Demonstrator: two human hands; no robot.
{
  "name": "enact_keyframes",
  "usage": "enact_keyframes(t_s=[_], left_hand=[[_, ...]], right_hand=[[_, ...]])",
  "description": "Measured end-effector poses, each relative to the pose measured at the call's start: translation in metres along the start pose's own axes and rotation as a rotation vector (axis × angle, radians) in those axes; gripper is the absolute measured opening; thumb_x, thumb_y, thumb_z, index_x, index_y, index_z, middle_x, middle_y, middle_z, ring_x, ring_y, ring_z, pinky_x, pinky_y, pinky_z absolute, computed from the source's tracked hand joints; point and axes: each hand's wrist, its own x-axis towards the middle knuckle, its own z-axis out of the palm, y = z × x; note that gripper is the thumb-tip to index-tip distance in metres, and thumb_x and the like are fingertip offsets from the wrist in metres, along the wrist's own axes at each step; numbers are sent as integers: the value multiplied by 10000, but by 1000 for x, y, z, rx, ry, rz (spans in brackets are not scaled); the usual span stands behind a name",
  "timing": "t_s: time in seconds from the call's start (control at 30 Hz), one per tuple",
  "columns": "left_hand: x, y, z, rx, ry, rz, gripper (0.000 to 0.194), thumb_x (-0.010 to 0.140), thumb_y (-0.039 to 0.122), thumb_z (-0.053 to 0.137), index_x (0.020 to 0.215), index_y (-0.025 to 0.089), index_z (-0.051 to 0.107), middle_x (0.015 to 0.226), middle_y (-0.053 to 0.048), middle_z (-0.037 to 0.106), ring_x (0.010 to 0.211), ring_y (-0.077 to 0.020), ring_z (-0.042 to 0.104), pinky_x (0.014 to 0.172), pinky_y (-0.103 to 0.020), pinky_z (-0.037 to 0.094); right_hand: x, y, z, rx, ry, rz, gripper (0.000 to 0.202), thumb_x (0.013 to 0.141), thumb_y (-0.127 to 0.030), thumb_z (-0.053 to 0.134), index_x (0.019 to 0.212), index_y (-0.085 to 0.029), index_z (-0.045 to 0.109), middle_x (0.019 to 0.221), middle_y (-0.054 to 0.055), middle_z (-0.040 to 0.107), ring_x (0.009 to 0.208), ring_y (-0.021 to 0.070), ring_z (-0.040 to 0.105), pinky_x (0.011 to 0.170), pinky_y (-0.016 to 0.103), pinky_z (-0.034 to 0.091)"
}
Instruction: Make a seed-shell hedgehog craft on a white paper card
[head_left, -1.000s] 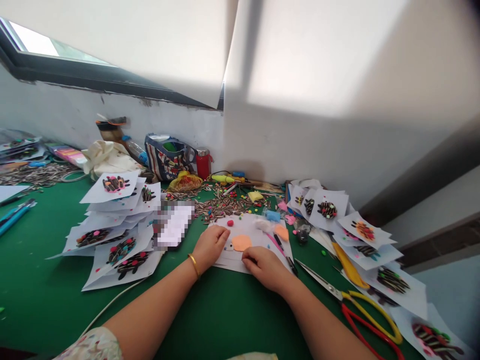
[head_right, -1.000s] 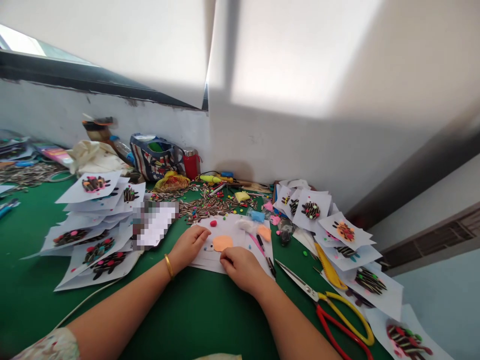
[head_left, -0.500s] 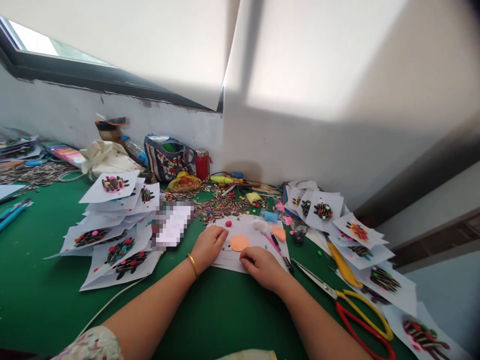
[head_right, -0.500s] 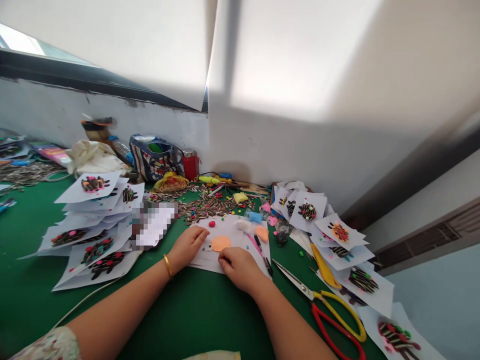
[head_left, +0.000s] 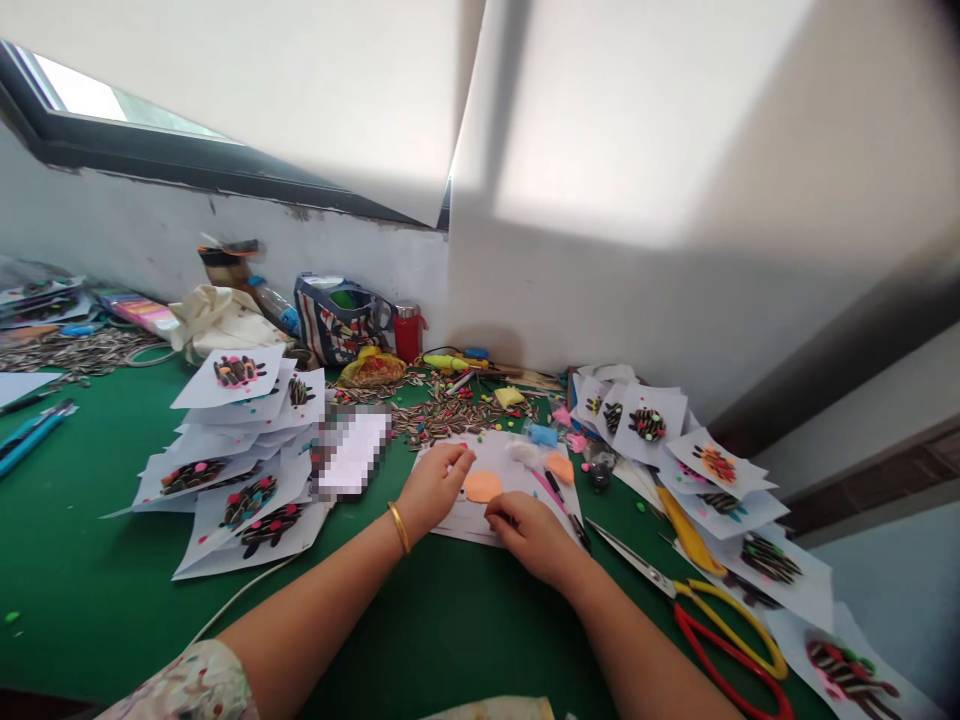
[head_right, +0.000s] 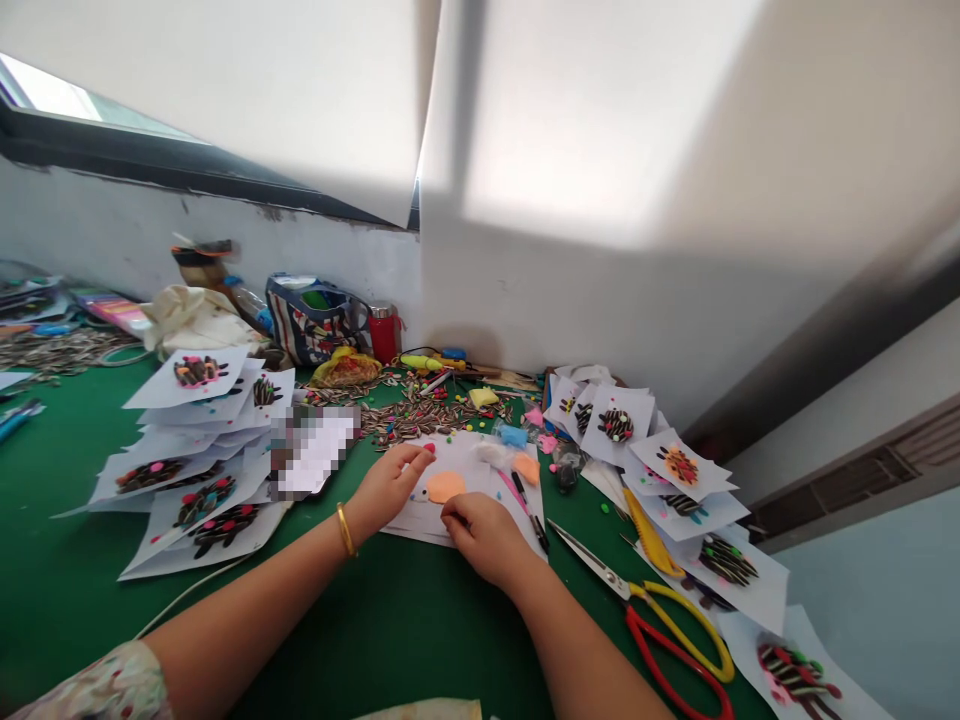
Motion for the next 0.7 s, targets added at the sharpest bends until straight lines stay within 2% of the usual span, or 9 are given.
enact_keyframes(t_s=[0.1, 0.17, 0.4, 0.57, 0.7], left_hand=[[5, 13, -1, -28, 8, 21, 340, 950, 418, 426, 875, 198, 674, 909, -47, 689, 899, -196, 599, 841, -329, 449], [7, 15, 1, -47, 19, 31, 338, 953, 409, 420, 876, 195, 670, 889, -46, 684, 884, -194, 596, 832, -330, 450], [1, -12, 15, -138, 124, 18, 319, 953, 408, 428, 937, 193, 663, 950, -56, 672, 938, -194, 601, 859, -333, 468], [-1, -22, 13, -193, 151, 12, 303, 951, 387, 427, 991, 198, 660, 1011, -64, 679, 986, -195, 610, 897, -341, 473], [-1, -23, 10, -210, 150, 0, 308, 951, 397, 424, 974, 202, 661, 1001, -62, 682, 982, -198, 614, 898, -347, 475]], right_hand=[[-1, -3, -3, -3, 50, 6, 135, 904, -207, 511, 936, -213, 642, 904, 29, 668, 843, 173, 587, 739, 277, 412], [-1, -6, -7, -17, 67, -6, 152, 910, -219, 505, 955, -211, 649, 918, 40, 674, 851, 180, 595, 754, 289, 428], [3, -12, -31, -126, 161, -47, 191, 930, -259, 481, 1004, -219, 652, 981, 55, 687, 928, 196, 605, 829, 325, 459], [28, 18, -48, -424, 319, 26, 269, 897, -247, 531, 1136, -193, 643, 1163, 114, 619, 1111, 261, 518, 968, 402, 399], [52, 44, -52, -645, 293, 204, 383, 852, -290, 613, 1225, -201, 623, 1251, 136, 564, 1147, 310, 467, 957, 442, 378]])
